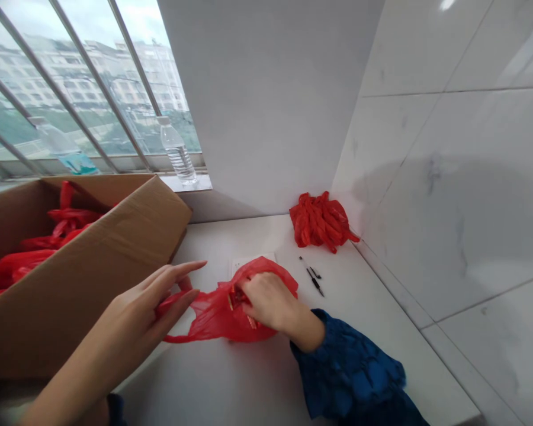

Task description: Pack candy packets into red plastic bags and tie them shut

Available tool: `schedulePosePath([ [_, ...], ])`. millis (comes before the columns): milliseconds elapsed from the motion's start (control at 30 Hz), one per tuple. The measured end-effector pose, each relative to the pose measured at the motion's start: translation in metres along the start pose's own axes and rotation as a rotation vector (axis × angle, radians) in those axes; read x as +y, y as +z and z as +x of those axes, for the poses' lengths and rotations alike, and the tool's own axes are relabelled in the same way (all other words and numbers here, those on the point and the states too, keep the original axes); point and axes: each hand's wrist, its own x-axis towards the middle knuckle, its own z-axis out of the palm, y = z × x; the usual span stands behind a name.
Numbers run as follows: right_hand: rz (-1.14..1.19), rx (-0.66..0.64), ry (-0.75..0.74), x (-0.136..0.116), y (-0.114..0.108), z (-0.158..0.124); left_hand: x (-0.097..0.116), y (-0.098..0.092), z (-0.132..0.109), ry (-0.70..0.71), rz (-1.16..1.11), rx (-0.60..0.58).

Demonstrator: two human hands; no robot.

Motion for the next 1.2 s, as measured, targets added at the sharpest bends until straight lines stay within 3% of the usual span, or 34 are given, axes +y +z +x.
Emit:
schedulePosePath([
  [167, 0.174, 0.107, -0.089, -0.003, -0.048, -0.028, -0.005, 0.001, 0.004, -0.1, 0.098, 0.063],
  [300, 0.271, 0.115, -0.138, -0.002, -0.062, -0.036, -0.007, 0.001, 0.007, -0.118, 0.107, 0.062],
  [1067, 0.346, 0.144, -0.179, -0.001, -0.063, -0.036, -0.007, 0.001, 0.005, -0.104, 0.09, 0.04],
  [1200, 0.402, 0.085, -0.15, -0.001, -0.065, -0.034, -0.007, 0.001, 0.006, -0.097, 0.075, 0.037],
])
